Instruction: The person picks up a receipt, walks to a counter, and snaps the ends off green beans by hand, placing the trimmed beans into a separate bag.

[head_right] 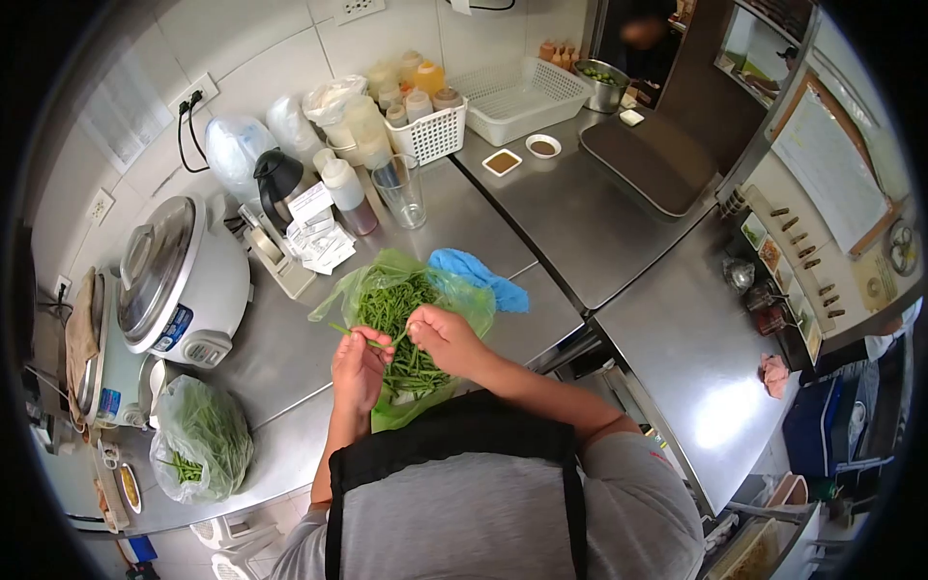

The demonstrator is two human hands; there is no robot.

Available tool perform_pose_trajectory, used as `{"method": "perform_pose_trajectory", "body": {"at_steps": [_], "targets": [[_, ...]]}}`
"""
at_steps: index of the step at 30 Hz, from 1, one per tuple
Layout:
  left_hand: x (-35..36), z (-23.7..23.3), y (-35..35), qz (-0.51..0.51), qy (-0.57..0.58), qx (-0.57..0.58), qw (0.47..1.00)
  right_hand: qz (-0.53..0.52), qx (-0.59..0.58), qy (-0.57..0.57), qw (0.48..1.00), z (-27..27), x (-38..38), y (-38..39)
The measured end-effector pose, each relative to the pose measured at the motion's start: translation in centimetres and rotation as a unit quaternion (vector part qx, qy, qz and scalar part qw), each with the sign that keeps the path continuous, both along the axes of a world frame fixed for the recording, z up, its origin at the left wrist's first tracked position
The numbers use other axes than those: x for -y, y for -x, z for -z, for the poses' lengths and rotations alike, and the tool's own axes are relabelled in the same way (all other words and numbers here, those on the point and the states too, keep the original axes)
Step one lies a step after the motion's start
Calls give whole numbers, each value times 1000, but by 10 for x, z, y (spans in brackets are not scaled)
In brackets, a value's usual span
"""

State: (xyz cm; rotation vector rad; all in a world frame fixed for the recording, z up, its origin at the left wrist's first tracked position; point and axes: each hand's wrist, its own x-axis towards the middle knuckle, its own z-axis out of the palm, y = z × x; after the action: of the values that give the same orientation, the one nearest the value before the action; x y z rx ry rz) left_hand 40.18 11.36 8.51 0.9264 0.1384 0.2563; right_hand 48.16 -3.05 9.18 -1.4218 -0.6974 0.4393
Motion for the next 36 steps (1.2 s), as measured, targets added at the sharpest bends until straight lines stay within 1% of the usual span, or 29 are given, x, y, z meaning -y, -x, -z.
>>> {"method": "perform_pose_trajectory", "body": {"at_steps": [1, 2, 5, 8, 9, 10, 12, 13, 16, 17, 20, 21, 24, 25, 28, 29, 32, 35, 36], "targets": [[0, 0, -1, 4, 27, 7, 1000, -12, -38, -24, 999, -1, -2, 1], [0, 1, -1, 7, 53, 14, 998, -31, -46, -34, 998, -1, -3, 2], [-2, -10, -3, -10, 73, -1, 997, -87, -59, -56, 993, -4, -5, 5], [-18, -9, -3, -15, 88, 15, 996, -110, -72, -102, 986, -14, -1, -1], [-22, -9, -1, -28, 111, -24, 993, -117, -60, -99, 986, -18, 0, -4], [-24, -9, 0, -16, 104, -45, 993, -86, 26, -55, 994, -20, 0, -8], [-25, -8, 6, 8, 89, -90, 992, -18, 193, 36, 980, -12, -4, -13], [-22, -3, 6, 26, 72, -88, 993, -10, 137, 58, 989, -2, -7, -18], [-8, -4, 4, 33, -23, -137, 990, 57, 285, 181, 940, 38, -14, -39], [-8, 0, 4, 43, -50, -135, 989, 47, 323, 275, 904, 60, -13, -47], [-9, 17, 4, 62, -199, -162, 965, 67, 368, 301, 877, 47, -7, -35], [-9, 13, 6, 77, -202, -182, 959, 58, 345, 287, 892, 32, -7, -27], [-7, 35, 2, 72, -317, -144, 935, 23, 351, 224, 909, 13, -7, -15], [-5, 36, 1, 73, -319, -153, 933, 24, 388, 213, 896, 16, -7, -15], [1, 22, -2, 43, -436, -150, 886, 19, 383, 227, 895, 22, -2, -19], [1, 19, -3, 38, -434, -153, 887, 27, 397, 238, 886, 23, 0, -20], [-2, 18, -4, 33, -474, -144, 868, -14, 461, 321, 827, 21, 9, -19], [0, 10, -1, 29, -529, -136, 837, -59, 452, 383, 803, 28, 7, -15], [-2, 14, -1, 25, -512, -129, 849, -62, 431, 341, 833, 32, 7, -15]]}}
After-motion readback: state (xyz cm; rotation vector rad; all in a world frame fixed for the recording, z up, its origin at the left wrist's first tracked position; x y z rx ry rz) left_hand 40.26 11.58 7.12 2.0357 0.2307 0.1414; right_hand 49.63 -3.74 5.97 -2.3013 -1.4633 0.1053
